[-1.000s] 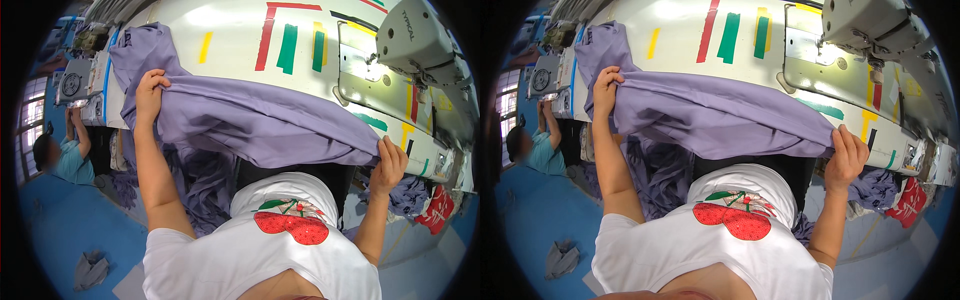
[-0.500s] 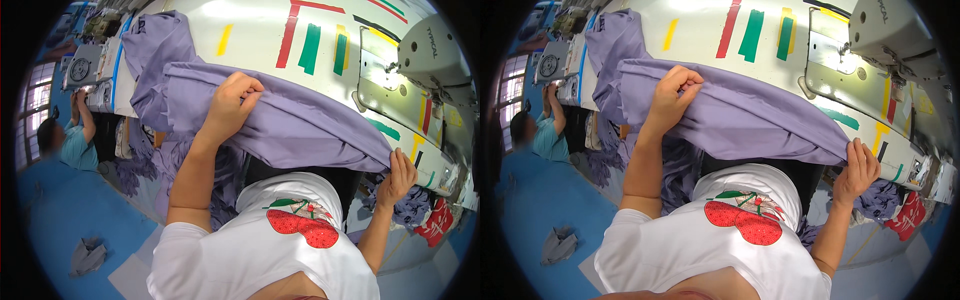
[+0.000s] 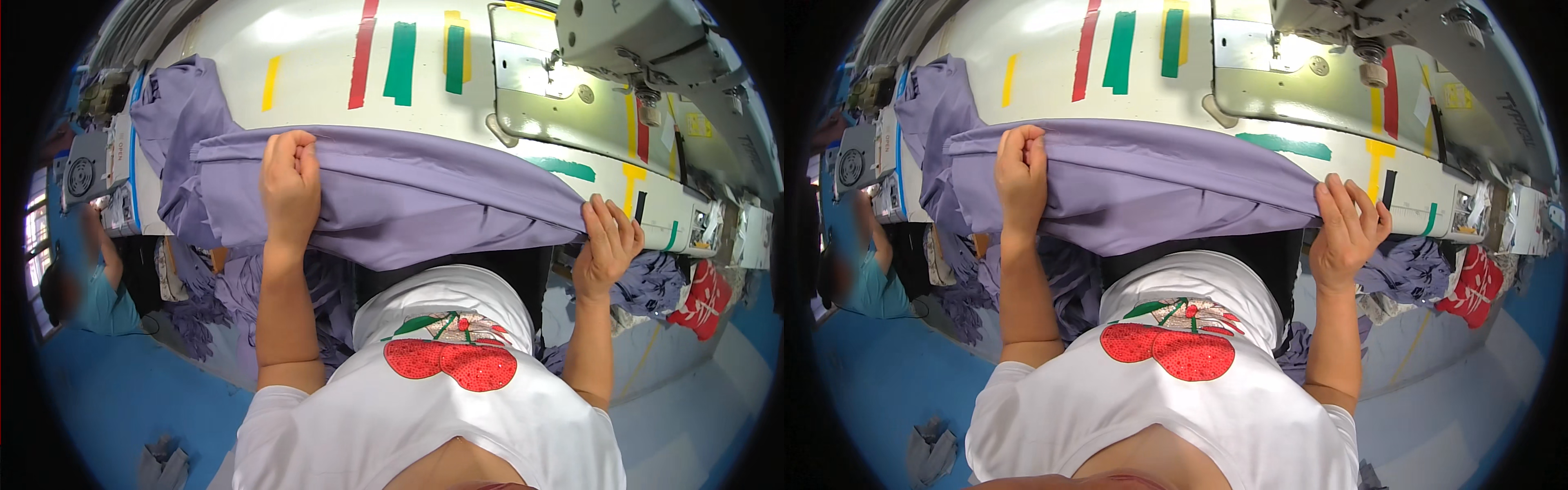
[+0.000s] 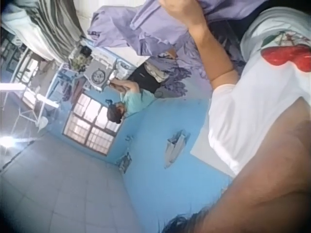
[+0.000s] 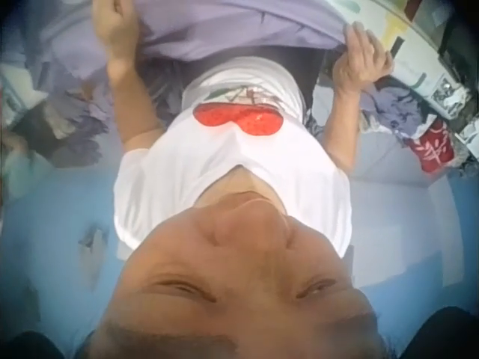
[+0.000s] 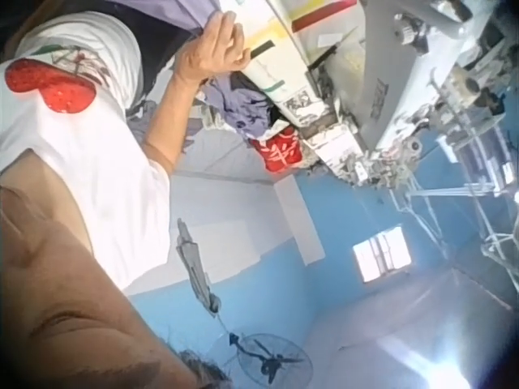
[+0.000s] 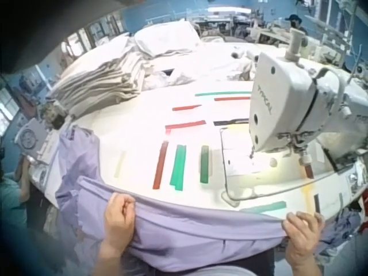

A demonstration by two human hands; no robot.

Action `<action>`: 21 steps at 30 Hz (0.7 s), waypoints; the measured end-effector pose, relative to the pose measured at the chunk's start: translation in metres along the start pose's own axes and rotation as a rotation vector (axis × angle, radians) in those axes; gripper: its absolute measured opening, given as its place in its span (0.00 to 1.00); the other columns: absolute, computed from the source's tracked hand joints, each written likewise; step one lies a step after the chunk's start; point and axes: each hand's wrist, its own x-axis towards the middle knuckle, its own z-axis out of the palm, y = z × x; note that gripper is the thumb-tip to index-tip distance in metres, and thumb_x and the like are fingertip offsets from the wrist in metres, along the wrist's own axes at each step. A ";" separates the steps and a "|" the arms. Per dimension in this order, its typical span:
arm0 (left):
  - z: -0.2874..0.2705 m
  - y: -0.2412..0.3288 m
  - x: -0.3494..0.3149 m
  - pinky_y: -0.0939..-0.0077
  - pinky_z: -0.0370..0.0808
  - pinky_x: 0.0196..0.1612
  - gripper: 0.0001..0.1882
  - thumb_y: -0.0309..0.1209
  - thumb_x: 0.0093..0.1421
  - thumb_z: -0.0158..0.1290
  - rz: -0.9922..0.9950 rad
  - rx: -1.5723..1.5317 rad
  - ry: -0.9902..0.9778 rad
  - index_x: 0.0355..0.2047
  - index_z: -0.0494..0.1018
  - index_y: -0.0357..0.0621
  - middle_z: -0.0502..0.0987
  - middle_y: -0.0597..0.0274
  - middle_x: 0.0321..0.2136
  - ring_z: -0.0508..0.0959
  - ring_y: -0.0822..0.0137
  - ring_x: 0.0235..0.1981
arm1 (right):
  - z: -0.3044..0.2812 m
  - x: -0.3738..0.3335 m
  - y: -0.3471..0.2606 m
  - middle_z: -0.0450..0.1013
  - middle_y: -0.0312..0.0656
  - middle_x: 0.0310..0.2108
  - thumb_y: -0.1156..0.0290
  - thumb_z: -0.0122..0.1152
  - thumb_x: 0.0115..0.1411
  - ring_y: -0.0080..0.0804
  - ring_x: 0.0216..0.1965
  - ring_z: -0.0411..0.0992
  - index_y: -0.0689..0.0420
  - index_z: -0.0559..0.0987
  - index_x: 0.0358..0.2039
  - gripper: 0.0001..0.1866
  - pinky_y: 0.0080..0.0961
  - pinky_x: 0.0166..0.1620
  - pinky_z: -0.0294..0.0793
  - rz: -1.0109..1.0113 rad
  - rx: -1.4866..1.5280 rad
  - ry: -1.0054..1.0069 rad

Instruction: Sewing and trimming edges of purple fabric using a sewing machine.

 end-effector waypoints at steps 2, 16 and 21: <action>0.000 -0.001 -0.001 0.69 0.69 0.32 0.11 0.27 0.52 0.62 0.008 0.017 -0.025 0.32 0.71 0.37 0.70 0.59 0.28 0.70 0.61 0.27 | -0.001 -0.002 0.000 0.79 0.33 0.46 0.78 0.56 0.56 0.33 0.49 0.73 0.51 0.83 0.42 0.15 0.32 0.59 0.55 0.004 0.005 -0.005; 0.002 0.027 -0.008 0.61 0.72 0.42 0.27 0.37 0.47 0.68 0.074 0.243 -0.077 0.41 0.69 0.34 0.71 0.49 0.36 0.73 0.50 0.39 | -0.021 -0.002 -0.015 0.77 0.40 0.46 0.79 0.56 0.47 0.38 0.49 0.73 0.57 0.81 0.43 0.20 0.39 0.61 0.55 -0.044 0.223 -0.005; -0.003 0.017 -0.002 0.68 0.71 0.39 0.21 0.36 0.53 0.64 -0.064 0.213 -0.073 0.40 0.71 0.36 0.71 0.54 0.35 0.71 0.60 0.34 | -0.005 -0.014 -0.014 0.77 0.36 0.47 0.82 0.57 0.44 0.35 0.50 0.72 0.53 0.82 0.44 0.23 0.40 0.63 0.51 0.000 0.210 -0.060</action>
